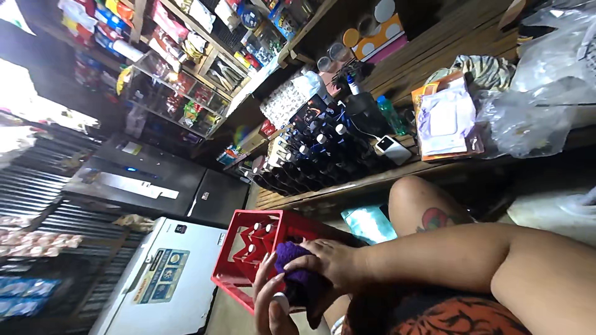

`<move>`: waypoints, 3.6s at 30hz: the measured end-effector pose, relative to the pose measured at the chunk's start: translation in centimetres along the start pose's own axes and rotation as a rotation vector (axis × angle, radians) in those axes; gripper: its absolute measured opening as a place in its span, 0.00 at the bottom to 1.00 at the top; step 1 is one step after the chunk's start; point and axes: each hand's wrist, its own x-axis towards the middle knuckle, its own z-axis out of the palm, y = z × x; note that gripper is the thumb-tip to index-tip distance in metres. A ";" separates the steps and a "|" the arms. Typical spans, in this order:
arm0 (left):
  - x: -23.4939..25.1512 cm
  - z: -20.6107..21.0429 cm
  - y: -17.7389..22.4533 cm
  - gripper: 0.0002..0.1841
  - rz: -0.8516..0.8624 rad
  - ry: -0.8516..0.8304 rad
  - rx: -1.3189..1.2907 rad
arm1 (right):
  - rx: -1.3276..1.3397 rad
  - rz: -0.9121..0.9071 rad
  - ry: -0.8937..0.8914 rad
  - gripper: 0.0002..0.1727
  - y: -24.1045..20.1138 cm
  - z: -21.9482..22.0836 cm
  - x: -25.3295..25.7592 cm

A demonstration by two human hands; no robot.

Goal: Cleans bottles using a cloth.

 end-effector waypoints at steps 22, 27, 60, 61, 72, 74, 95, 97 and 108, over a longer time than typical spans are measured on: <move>-0.4 0.5 -0.3 0.13 0.045 0.230 -0.150 | -0.074 0.260 -0.227 0.62 1.5 0.3 0.2; -0.4 0.7 0.1 0.15 0.068 0.166 -0.087 | -0.048 0.101 -0.126 0.53 -0.2 -0.2 0.1; -0.4 1.5 1.1 0.19 0.124 0.015 0.131 | 0.024 -0.145 0.045 0.45 0.1 -0.4 0.3; -0.4 1.5 1.0 0.20 0.127 0.014 0.138 | 0.026 -0.153 0.042 0.44 0.1 -0.5 0.3; -0.2 0.7 0.6 0.19 0.122 0.015 0.143 | 0.089 -0.115 0.019 0.32 0.4 -1.1 0.7; -0.2 0.7 0.6 0.20 0.118 0.012 0.139 | 0.053 -0.053 -0.027 0.41 0.0 -1.2 0.5; -0.1 0.1 -0.2 0.21 0.086 0.049 0.103 | -0.065 -0.022 -0.054 0.48 0.7 -0.7 0.1; -0.1 0.0 -0.3 0.21 0.068 0.067 0.081 | -0.081 -0.049 -0.023 0.45 0.9 -0.5 0.0; -0.3 0.1 -0.1 0.21 0.069 0.036 0.056 | -0.089 0.019 -0.055 0.49 0.9 -0.5 0.2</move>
